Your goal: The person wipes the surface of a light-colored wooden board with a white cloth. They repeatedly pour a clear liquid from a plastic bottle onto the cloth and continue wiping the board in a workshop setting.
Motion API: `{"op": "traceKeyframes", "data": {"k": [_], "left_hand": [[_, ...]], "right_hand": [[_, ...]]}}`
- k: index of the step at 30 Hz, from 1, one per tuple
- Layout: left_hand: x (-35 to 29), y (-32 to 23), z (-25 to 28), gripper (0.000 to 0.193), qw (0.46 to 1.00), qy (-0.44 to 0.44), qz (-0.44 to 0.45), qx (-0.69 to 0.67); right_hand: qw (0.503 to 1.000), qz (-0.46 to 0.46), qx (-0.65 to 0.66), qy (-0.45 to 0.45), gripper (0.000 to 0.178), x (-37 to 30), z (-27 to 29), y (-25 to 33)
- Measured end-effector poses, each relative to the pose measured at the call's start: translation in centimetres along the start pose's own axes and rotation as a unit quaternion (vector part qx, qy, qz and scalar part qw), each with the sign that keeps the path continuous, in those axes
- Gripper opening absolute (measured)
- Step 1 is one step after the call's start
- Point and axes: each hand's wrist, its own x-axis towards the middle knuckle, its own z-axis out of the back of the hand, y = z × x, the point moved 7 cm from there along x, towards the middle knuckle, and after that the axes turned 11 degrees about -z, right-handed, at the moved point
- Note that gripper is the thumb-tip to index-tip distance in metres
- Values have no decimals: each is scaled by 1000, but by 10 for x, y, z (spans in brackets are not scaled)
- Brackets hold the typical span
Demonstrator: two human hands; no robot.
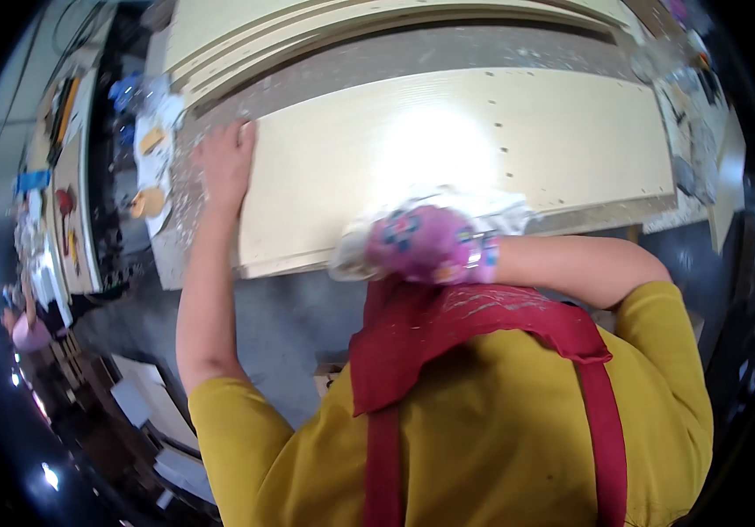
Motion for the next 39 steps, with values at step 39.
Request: {"op": "traceKeyframes", "data": {"k": [39], "left_hand": [[-45,-52,47,31,949,-122,-244,-161]], "right_hand": [[792,-345,-373,-339,37,-14,180,-53]]}}
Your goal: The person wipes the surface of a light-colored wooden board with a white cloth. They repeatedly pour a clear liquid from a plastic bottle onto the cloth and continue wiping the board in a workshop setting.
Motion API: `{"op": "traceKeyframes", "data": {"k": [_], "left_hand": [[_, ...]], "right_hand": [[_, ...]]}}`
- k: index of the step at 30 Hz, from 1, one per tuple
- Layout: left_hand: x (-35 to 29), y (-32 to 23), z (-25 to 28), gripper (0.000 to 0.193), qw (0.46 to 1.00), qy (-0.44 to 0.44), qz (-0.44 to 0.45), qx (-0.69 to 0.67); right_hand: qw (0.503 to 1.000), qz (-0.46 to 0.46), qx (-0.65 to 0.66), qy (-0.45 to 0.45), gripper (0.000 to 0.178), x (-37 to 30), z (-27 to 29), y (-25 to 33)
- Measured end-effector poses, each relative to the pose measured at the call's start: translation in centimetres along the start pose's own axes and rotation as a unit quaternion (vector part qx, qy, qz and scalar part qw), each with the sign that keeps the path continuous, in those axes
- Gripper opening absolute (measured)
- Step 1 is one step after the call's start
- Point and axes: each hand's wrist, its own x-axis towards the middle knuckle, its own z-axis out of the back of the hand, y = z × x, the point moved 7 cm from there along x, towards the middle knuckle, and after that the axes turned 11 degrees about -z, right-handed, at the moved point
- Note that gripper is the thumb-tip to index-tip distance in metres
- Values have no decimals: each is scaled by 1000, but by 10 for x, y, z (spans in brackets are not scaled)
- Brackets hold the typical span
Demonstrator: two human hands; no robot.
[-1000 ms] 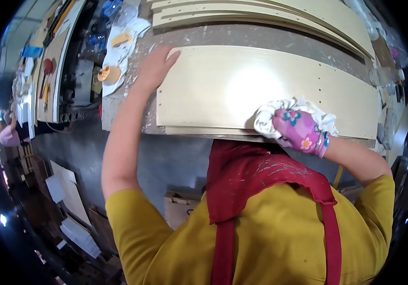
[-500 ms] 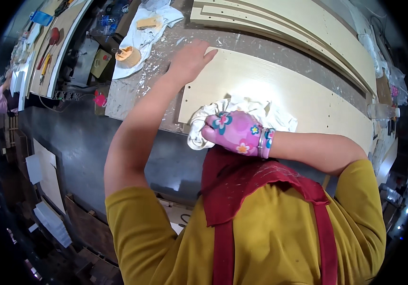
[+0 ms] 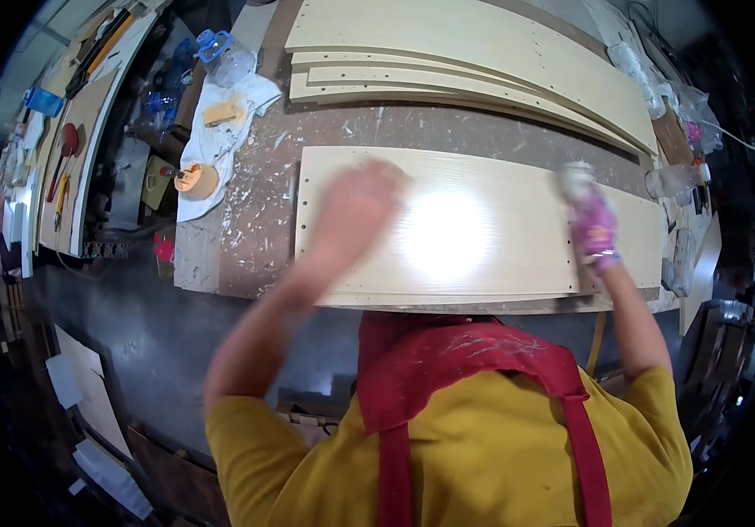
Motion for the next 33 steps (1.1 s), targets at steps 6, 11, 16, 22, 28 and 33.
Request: {"op": "traceKeyframes", "data": {"k": [6,11,16,22,28,33], "left_hand": [[21,-127,-44,56,984,86,-87,-129],[16,-125,-45,56,976,120,-99,-154],[14,-119,-37,28,966,-18,-57,-253],[-10,-112,-46,42,667,-106,130,-726],[7,-119,-41,41,963,-12,-42,-266],[-4,-107,-54,39,794,-39,174,-581]], "right_hand": [[997,64,-50,-15,52,39,-12,-63],[912,330,57,237,19,0,-70,268],[887,436,69,136,18,-33,-119,429],[729,632,52,258,21,-164,-94,352],[833,514,100,181,14,-98,-97,417],[732,616,134,260,15,-168,-96,402]]}}
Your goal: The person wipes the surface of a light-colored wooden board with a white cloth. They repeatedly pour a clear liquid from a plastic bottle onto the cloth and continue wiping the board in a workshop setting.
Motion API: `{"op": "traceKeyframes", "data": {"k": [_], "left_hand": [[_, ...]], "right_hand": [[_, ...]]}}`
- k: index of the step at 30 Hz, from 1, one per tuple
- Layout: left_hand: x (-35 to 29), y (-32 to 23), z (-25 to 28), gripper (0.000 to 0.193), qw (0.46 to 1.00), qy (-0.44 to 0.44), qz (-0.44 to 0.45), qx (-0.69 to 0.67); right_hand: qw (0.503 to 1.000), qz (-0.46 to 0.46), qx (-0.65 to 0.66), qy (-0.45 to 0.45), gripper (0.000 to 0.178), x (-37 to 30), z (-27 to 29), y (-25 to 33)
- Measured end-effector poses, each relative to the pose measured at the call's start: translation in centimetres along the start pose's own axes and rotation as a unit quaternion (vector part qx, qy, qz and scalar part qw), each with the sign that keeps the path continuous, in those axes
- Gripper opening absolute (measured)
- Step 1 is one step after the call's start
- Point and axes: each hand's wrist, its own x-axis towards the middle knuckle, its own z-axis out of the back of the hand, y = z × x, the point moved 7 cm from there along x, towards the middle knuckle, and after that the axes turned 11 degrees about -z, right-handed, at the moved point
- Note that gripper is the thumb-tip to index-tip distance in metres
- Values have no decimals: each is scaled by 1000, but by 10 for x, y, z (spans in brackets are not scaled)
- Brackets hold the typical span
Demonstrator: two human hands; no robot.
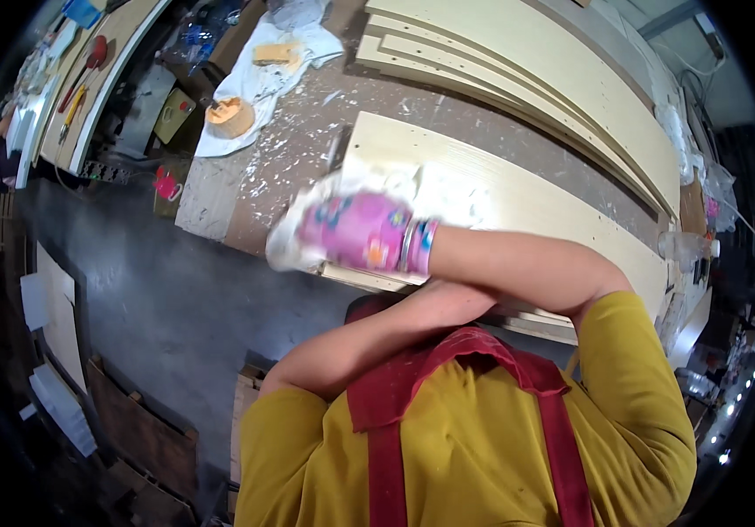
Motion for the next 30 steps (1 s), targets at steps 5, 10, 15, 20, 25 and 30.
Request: {"op": "traceKeyframes", "data": {"k": [5,10,15,20,25,30], "left_hand": [[14,-22,-20,49,866,168,-154,445],[22,-21,-27,48,854,202,-107,468],[26,-12,-35,54,823,226,-86,514],[28,-11,-42,59,796,224,-79,557],[30,-13,-49,62,771,249,-55,584],[23,-7,-50,60,744,276,-46,606]], "right_hand": [[978,-167,-68,-103,21,-32,59,-84],[886,-422,-67,-181,23,-173,119,-195],[797,-519,-153,-268,25,-368,153,-220],[621,-676,-160,-363,24,-561,194,-256],[711,-642,-64,-281,17,-486,144,-256],[919,-340,-41,-195,33,-376,119,-145]]}}
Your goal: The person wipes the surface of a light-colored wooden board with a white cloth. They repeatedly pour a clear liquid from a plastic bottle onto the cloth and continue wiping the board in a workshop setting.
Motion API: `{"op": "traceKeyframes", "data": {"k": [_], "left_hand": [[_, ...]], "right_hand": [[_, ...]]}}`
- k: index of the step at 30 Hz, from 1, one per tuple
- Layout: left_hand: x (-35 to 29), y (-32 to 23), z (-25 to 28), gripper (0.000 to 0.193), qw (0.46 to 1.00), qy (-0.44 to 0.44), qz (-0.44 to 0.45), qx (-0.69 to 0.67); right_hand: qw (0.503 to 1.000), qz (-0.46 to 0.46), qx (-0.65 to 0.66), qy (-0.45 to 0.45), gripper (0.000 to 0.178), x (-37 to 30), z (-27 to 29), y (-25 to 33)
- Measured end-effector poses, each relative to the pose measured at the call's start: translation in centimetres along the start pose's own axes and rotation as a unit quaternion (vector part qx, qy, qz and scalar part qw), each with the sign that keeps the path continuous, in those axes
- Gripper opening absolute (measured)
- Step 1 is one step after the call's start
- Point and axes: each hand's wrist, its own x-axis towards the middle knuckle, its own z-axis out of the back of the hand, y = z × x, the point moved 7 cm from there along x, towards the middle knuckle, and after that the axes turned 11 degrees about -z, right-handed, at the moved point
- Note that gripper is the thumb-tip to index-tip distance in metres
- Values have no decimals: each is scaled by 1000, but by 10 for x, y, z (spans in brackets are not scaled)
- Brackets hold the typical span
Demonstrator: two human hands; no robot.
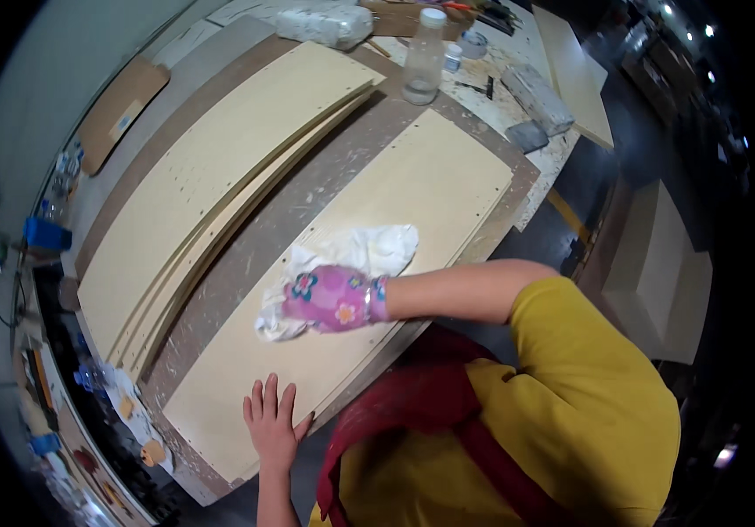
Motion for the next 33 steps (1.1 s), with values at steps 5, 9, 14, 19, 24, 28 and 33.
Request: {"op": "traceKeyframes", "data": {"k": [5,9,14,19,24,28,33], "left_hand": [[-3,2,-10,62,1000,8,-7,4],[2,-2,-6,62,999,44,12,4],[37,-26,24,50,980,-4,130,-149],[126,-29,35,47,994,-87,54,-34],[169,23,39,49,982,-145,105,59],[184,67,9,46,942,-18,286,-177],[178,78,2,44,947,-80,265,-164]], "right_hand": [[920,-322,-85,-208,36,-82,105,-242],[838,-516,-64,-163,55,-206,150,-413],[704,-446,398,-382,58,-301,184,-459],[624,-332,621,-339,36,-288,201,-426],[741,-332,516,-272,38,-263,216,-343],[688,-382,543,-295,42,-281,199,-358],[636,-436,536,-344,52,-288,157,-375]]}}
